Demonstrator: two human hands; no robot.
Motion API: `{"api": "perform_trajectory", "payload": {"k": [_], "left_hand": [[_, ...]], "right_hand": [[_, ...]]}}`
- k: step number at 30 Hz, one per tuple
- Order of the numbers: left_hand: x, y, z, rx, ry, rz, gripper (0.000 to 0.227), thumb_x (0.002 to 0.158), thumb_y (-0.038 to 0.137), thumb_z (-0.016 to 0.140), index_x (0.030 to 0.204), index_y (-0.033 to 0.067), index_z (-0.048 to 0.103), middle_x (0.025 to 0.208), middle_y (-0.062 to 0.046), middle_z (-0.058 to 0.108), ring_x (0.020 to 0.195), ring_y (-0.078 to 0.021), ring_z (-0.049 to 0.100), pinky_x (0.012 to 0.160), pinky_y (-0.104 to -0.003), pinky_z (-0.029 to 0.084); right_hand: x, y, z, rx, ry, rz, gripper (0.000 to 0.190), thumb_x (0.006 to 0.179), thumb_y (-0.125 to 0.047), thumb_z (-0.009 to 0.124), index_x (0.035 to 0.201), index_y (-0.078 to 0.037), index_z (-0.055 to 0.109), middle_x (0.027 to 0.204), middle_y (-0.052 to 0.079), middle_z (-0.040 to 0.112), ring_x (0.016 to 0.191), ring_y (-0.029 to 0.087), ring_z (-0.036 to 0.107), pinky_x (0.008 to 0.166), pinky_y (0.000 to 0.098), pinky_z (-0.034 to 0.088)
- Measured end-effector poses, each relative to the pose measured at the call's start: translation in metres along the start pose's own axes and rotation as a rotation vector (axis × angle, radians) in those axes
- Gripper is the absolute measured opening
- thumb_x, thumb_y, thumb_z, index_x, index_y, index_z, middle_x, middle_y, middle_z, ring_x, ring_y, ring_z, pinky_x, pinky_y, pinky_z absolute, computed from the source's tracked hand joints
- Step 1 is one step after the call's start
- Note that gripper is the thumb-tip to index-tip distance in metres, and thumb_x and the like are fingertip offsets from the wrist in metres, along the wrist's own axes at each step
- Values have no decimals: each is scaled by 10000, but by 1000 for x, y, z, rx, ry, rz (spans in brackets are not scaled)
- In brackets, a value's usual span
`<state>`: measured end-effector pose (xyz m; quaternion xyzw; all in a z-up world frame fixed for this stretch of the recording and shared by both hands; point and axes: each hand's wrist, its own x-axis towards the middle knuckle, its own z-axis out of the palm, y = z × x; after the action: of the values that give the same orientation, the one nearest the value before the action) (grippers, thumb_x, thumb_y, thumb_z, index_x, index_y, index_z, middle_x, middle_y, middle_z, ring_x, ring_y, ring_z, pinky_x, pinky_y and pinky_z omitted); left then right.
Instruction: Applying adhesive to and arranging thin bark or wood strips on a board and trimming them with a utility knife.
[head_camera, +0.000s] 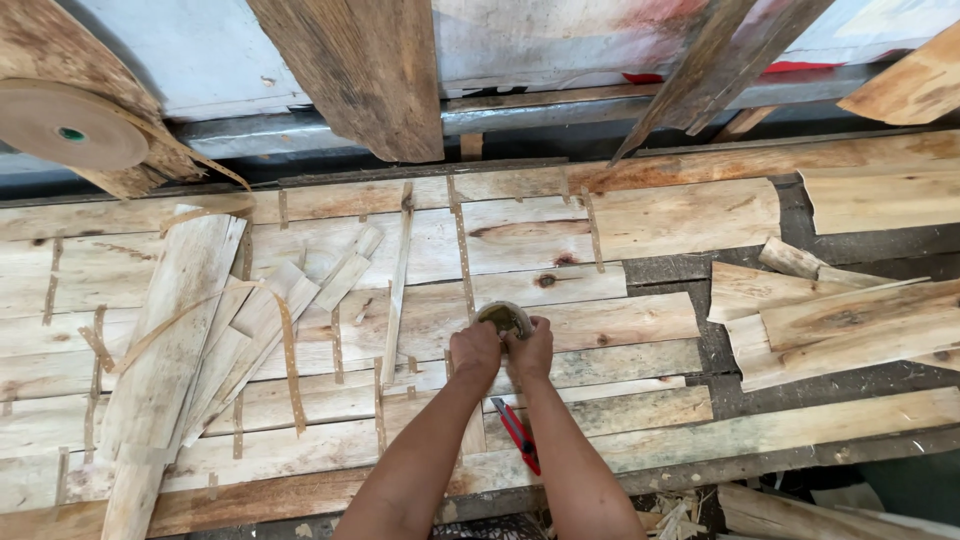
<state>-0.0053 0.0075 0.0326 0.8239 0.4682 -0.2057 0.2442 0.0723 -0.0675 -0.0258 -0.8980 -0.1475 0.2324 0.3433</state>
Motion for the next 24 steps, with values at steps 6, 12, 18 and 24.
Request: {"api": "perform_trajectory", "payload": {"k": [6,12,18,24], "left_hand": [[-1,-6,18,34,57,31,180,985,144,595,1010,120,772,1063,-118,771,972,-273,761,826,-385,570],[-7,2,11,14,110,24,207,1023,250,576,1036,121,738,1051,-112,750,958,-284,755,809,-404,567],[6,8,18,108,53,21,198,1003,239,605,1044,141,773,1104,-90,748,1017,-267,740,831,-384,559],[22,10,25,128,50,43,182,981,165,621,1054,144,786,1110,-83,772,1028,-228,745,897,-359,526]], "right_hand": [[6,10,2,1,-31,-3,724,703,-292,925,1279,-57,555,1206,196,643,1091,360,653,920,445,535],[7,7,-1,5,-61,14,734,687,-307,929,1275,-66,560,1185,177,662,1074,340,676,914,436,543],[13,20,6,10,-49,-27,699,680,-259,931,1250,-69,574,1192,172,664,1079,341,667,910,434,543],[7,8,-3,11,-60,-28,667,700,-226,923,1243,-67,569,1206,170,655,1097,344,657,914,434,539]]}}
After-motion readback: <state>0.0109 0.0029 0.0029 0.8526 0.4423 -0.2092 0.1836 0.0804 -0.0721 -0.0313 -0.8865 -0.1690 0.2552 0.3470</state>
